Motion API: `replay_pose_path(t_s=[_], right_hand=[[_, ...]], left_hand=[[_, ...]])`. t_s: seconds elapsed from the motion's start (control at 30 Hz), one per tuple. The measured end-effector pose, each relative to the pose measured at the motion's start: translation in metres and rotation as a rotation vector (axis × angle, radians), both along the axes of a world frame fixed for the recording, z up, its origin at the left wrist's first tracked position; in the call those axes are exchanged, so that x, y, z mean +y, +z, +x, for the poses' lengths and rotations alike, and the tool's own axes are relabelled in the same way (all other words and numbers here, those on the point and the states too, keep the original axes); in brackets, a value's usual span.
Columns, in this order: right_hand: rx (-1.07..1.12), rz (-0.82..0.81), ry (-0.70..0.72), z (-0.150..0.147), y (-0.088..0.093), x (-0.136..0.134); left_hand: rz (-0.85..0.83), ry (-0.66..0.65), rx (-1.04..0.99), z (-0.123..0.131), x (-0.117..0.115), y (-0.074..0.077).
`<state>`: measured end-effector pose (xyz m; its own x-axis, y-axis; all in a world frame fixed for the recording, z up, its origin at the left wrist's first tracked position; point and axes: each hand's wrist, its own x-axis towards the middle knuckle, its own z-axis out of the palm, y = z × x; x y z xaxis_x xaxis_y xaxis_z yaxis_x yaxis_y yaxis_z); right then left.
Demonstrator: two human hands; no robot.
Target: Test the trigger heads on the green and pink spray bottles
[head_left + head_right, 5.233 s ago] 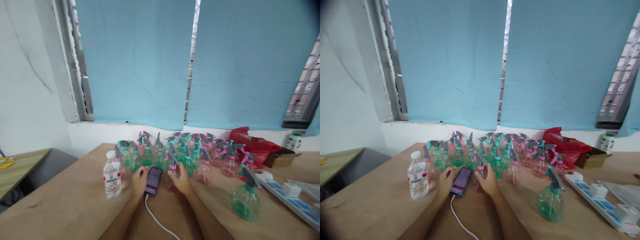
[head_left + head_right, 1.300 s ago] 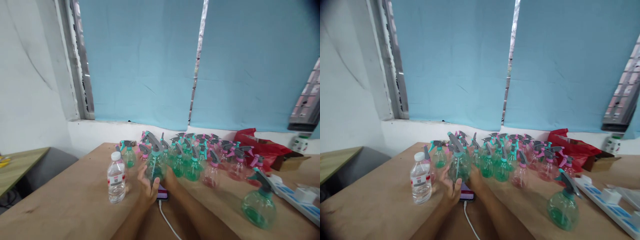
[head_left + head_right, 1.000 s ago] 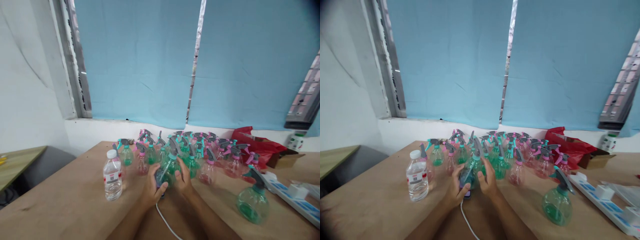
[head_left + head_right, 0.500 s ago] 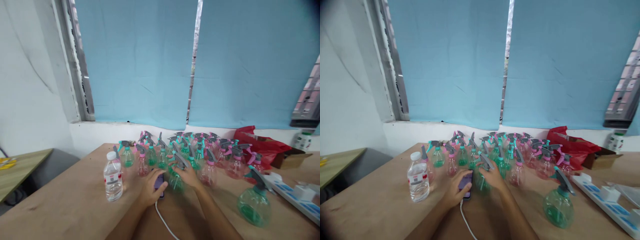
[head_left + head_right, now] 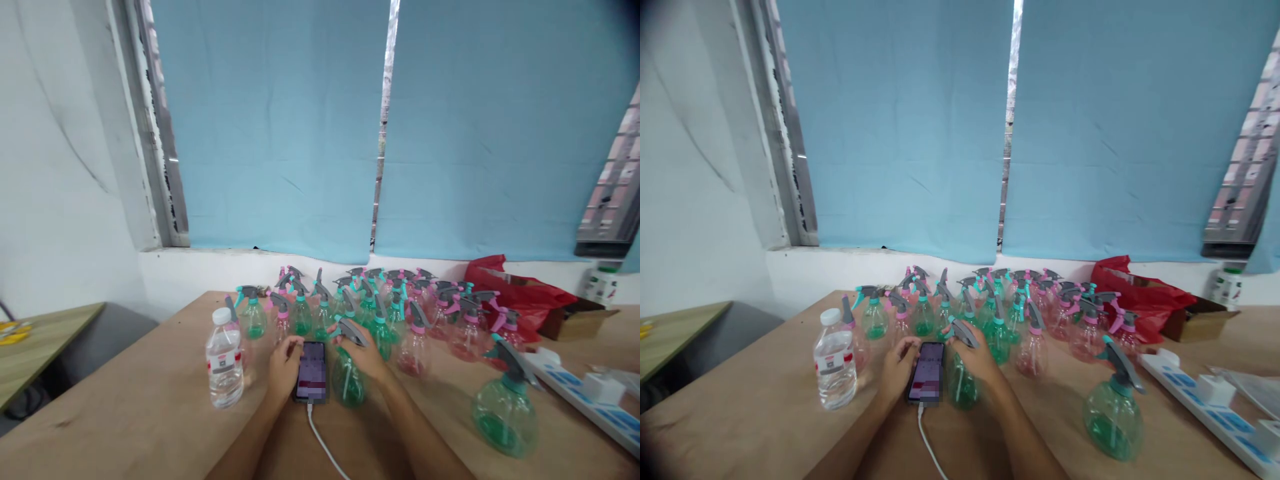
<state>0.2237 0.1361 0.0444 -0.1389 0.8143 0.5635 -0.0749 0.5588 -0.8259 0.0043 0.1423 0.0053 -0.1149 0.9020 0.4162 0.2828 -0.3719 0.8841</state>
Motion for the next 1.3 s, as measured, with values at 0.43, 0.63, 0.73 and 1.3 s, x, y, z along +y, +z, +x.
replay_pose_path(t_s=[0.43,0.63,0.73,1.3], right_hand=[[0.08,-0.075,0.054,-0.013,0.006,0.01],[0.085,-0.129,0.119,-0.001,0.009,0.003],[0.065,-0.112,0.091,0.006,0.009,0.0],[0.02,-0.045,0.094,0.01,0.005,-0.002]], left_hand=[[-0.03,-0.016,-0.072,0.002,-0.001,-0.001],[-0.017,-0.048,-0.044,0.003,-0.002,-0.002],[-0.016,-0.054,-0.059,0.004,-0.003,-0.001],[-0.04,-0.075,-0.051,0.01,-0.007,0.003]])
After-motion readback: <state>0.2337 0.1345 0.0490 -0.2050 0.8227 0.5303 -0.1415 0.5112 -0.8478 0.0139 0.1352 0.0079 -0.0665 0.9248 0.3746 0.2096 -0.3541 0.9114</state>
